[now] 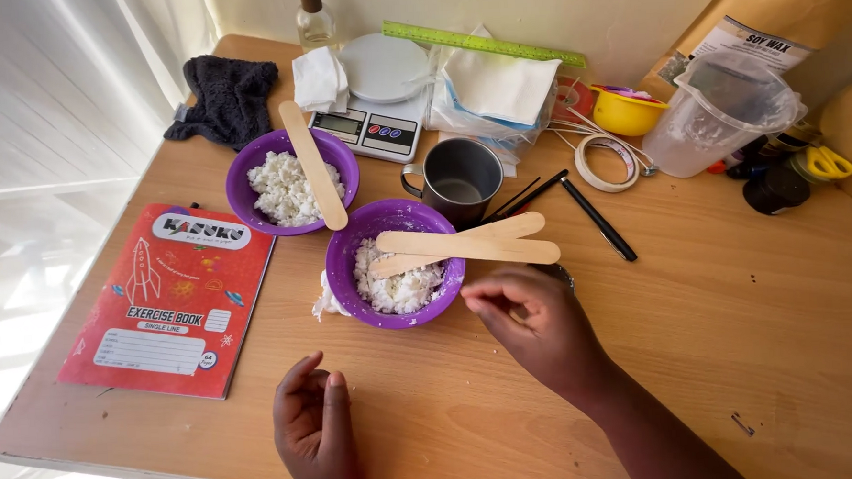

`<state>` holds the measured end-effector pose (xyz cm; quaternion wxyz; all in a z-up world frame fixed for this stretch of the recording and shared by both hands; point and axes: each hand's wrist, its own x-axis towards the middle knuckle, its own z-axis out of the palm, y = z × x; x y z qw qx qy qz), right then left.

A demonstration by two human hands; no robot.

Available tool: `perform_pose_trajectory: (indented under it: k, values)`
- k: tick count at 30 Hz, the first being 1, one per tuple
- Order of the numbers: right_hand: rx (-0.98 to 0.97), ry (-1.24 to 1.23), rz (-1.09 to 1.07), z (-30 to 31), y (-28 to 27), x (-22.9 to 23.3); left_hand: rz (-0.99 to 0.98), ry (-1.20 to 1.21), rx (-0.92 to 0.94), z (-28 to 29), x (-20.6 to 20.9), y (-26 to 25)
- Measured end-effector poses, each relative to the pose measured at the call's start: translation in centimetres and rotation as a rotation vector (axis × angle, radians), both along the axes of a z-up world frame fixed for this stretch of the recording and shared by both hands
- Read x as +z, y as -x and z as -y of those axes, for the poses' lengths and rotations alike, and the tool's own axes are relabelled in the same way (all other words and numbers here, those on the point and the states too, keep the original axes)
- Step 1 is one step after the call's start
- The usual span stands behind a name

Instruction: Scraping wax into a bowl and lighting a gas stove to heat a pot.

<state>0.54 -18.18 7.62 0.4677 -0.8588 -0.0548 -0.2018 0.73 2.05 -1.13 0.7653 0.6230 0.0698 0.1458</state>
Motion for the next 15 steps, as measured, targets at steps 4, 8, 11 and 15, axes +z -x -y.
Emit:
perform_pose_trajectory:
  k: [4, 8, 11, 15]
  values:
    - [-0.102, -0.033, -0.458, 1.5, 2.9, -3.6, -0.008, 0.092, 0.013, 0.0, -0.2, -0.2]
    - [-0.164, 0.178, -0.403, 2.0, 4.5, -7.4, 0.043, 0.193, 0.003, -0.5, -1.5, 0.0]
    - [-0.207, 0.181, -0.442, 1.9, 4.7, -8.5, 0.038, 0.179, 0.023, -0.5, -1.6, 0.0]
    - [-0.163, 0.218, -0.381, 1.6, 4.5, -9.0, 0.071, 0.187, 0.029, -0.5, -1.8, 0.0]
